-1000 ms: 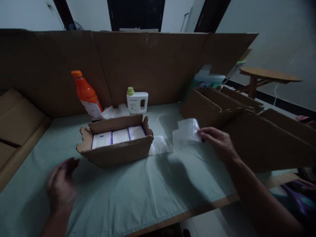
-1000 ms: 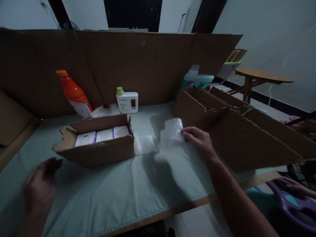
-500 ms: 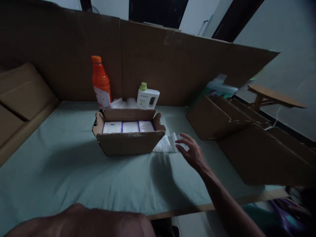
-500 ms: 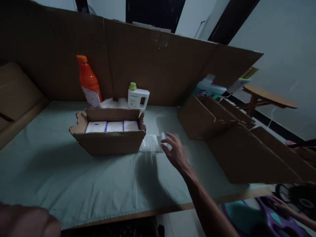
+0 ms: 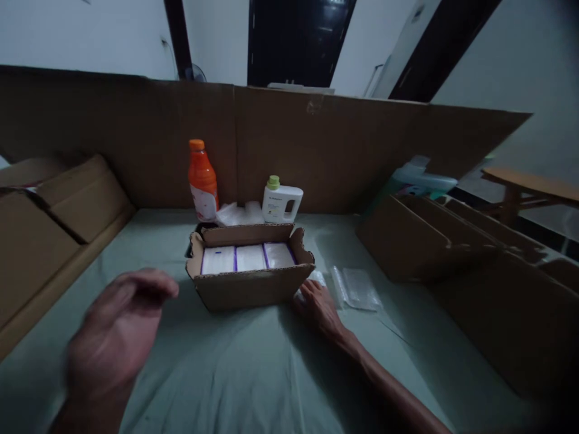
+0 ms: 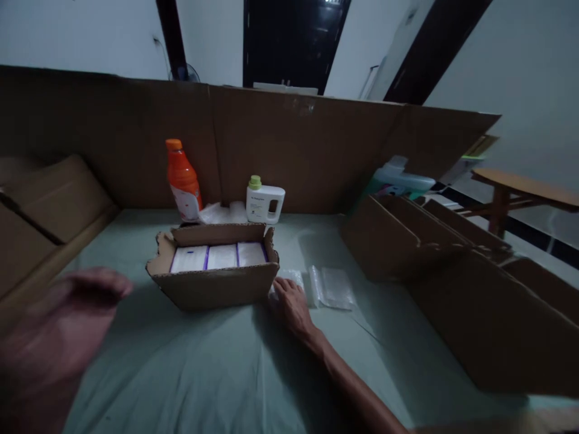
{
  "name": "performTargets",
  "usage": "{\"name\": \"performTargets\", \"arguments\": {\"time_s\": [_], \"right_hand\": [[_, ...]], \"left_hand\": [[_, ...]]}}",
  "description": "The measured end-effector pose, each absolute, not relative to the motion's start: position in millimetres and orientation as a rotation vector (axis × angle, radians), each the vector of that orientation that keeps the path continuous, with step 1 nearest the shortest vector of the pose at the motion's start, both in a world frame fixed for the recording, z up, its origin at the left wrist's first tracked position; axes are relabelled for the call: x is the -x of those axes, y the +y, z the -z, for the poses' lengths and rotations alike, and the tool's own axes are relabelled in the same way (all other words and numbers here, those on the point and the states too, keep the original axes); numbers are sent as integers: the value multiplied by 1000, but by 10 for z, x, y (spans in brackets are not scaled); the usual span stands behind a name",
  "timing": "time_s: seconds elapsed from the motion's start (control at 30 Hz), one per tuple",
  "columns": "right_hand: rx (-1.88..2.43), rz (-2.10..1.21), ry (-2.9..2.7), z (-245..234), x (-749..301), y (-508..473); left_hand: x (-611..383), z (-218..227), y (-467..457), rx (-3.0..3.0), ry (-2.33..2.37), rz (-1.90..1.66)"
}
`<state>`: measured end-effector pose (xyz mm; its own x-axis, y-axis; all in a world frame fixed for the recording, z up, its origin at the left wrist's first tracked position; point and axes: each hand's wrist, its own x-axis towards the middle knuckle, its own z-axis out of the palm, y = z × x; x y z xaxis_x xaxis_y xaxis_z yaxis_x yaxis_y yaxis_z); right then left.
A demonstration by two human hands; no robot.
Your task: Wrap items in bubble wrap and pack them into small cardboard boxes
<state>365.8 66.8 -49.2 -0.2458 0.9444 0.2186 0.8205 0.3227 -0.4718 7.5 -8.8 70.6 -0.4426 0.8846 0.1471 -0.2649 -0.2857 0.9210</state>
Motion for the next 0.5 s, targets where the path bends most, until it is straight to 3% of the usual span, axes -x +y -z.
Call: {"name": "performTargets", "arguments": {"time_s": [0.23,0.5], "right_hand": [[1582,-381,-1839,127,-4131,956],[1423,-513,-1748,-693,-3417,2220]], "left_hand": [[-25,188,697,-614,1404,-1541],[-239,572,608,-935,1299,-1432]]}}
